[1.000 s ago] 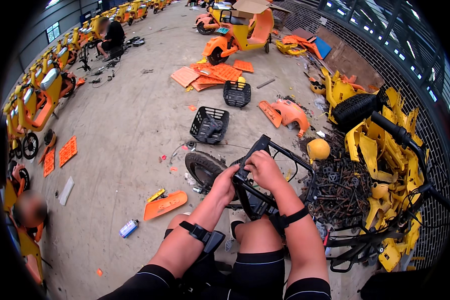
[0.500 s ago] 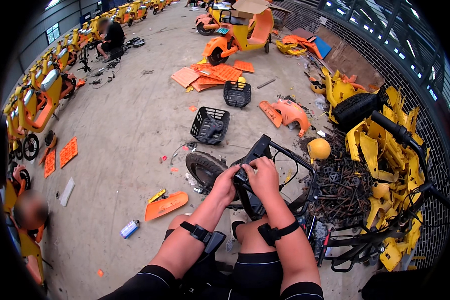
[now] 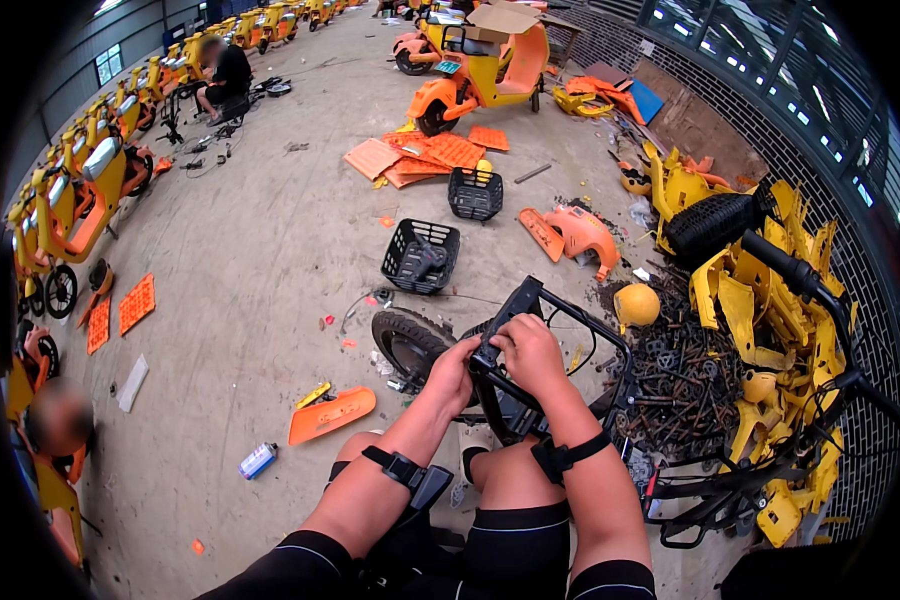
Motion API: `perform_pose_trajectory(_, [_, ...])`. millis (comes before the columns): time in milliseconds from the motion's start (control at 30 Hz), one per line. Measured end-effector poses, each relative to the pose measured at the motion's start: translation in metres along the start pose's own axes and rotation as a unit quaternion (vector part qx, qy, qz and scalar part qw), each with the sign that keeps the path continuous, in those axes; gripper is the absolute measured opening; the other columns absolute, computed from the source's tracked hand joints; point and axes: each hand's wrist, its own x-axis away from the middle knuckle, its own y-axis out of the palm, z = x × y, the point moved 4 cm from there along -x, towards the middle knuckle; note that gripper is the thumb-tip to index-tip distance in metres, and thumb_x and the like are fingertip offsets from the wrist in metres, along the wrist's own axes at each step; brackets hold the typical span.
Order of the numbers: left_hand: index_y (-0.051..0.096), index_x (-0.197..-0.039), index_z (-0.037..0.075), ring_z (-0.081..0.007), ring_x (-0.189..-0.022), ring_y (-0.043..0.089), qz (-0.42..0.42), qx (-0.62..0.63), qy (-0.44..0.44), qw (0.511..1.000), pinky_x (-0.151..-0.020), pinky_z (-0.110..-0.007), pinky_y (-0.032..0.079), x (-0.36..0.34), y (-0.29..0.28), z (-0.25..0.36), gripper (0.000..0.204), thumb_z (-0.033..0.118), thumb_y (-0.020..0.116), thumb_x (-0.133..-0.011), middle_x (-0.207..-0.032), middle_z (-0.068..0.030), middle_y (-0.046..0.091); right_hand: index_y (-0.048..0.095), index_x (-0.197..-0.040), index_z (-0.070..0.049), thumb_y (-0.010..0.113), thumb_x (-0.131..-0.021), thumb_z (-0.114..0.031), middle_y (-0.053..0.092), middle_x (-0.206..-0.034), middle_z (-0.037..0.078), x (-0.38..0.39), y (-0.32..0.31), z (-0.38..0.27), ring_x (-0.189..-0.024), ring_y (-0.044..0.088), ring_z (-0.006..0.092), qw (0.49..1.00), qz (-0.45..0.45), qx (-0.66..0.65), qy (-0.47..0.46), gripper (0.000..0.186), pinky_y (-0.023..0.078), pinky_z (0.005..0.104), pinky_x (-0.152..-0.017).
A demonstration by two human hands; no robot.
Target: The person uses a T-handle wrench to tighten bolts on a motorcycle frame and then works on the frame with their hands while sitting on the floor.
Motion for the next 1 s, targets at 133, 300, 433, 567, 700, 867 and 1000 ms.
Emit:
perform_pose_trajectory(133, [0.065,-0.104,0.007,-0.012,-0.094,0.059,-0.003,0.004,-0.016,1.0,-0.09,-0.029,0.042,-0.002,0.0,0.0,0.017,0.02,0.062,-0.094,-0.098,-0.0012,0.066,0.066,-0.082,-0.001,0.075,-0.079,-0.009,0.062,-0.082,0.012,0.003,0.001,0.001,-0.085,0.06,0.0334,1.0,0.004,-0.004,0.008,0.012,0.049,0.0411,-0.074])
perform_pose_trajectory(300, [0.065,-0.107,0.006,-0.0136,-0.096,0.06,-0.021,0.007,-0.018,1.0,-0.09,-0.031,0.044,-0.004,-0.006,-0.003,0.02,0.021,0.06,-0.094,-0.101,-0.0025,0.067,0.067,-0.083,-0.002,0.076,-0.081,-0.016,0.062,-0.085,0.012,0.01,0.003,-0.006,-0.088,0.06,0.0325,0.996,0.028,0.019,0.083,0.017,0.049,0.042,-0.075])
perform_pose_trajectory(433, [0.065,-0.111,0.005,-0.0138,-0.098,0.061,-0.021,0.008,-0.014,1.0,-0.091,-0.031,0.045,-0.001,-0.006,-0.004,0.023,0.021,0.059,-0.095,-0.103,-0.0026,0.067,0.067,-0.083,-0.002,0.076,-0.082,-0.02,0.063,-0.085,0.013,0.01,0.006,-0.011,-0.089,0.06,0.0326,0.99,0.031,0.058,0.124,0.02,0.049,0.0421,-0.076])
perform_pose_trajectory(567, [0.065,-0.111,0.005,-0.0137,-0.097,0.061,-0.025,0.008,-0.014,1.0,-0.091,-0.031,0.045,-0.002,-0.007,-0.005,0.023,0.021,0.059,-0.095,-0.102,-0.0024,0.068,0.067,-0.08,-0.001,0.076,-0.082,-0.021,0.063,-0.084,0.013,0.01,0.009,-0.012,-0.088,0.061,0.0334,0.985,0.03,0.069,0.156,0.022,0.049,0.0422,-0.076])
perform_pose_trajectory(700, [0.066,-0.11,0.005,-0.0135,-0.096,0.061,-0.021,0.008,-0.012,1.0,-0.09,-0.031,0.045,0.0,-0.005,-0.003,0.023,0.021,0.059,-0.095,-0.102,-0.0023,0.068,0.067,-0.078,-0.001,0.076,-0.082,-0.021,0.064,-0.083,0.013,0.011,0.011,-0.01,-0.086,0.061,0.0344,0.985,0.046,0.068,0.151,0.022,0.049,0.0433,-0.075])
perform_pose_trajectory(867, [0.066,-0.109,0.005,-0.0135,-0.095,0.061,-0.004,0.004,-0.026,1.0,-0.089,-0.03,0.045,-0.004,-0.004,-0.003,0.023,0.021,0.059,-0.094,-0.101,-0.0022,0.068,0.067,-0.078,-0.001,0.076,-0.082,-0.019,0.064,-0.083,0.014,0.009,0.01,-0.009,-0.086,0.061,0.0351,0.987,0.05,0.069,0.135,0.021,0.049,0.0435,-0.075])
perform_pose_trajectory(1000, [0.066,-0.108,0.006,-0.0129,-0.094,0.061,0.004,-0.011,-0.045,0.999,-0.087,-0.03,0.045,-0.006,-0.008,-0.003,0.022,0.021,0.059,-0.094,-0.099,-0.0017,0.068,0.066,-0.077,-0.001,0.076,-0.081,-0.017,0.063,-0.082,0.015,0.009,0.012,-0.005,-0.084,0.061,0.0357,0.991,0.054,0.062,0.11,0.02,0.049,0.044,-0.074])
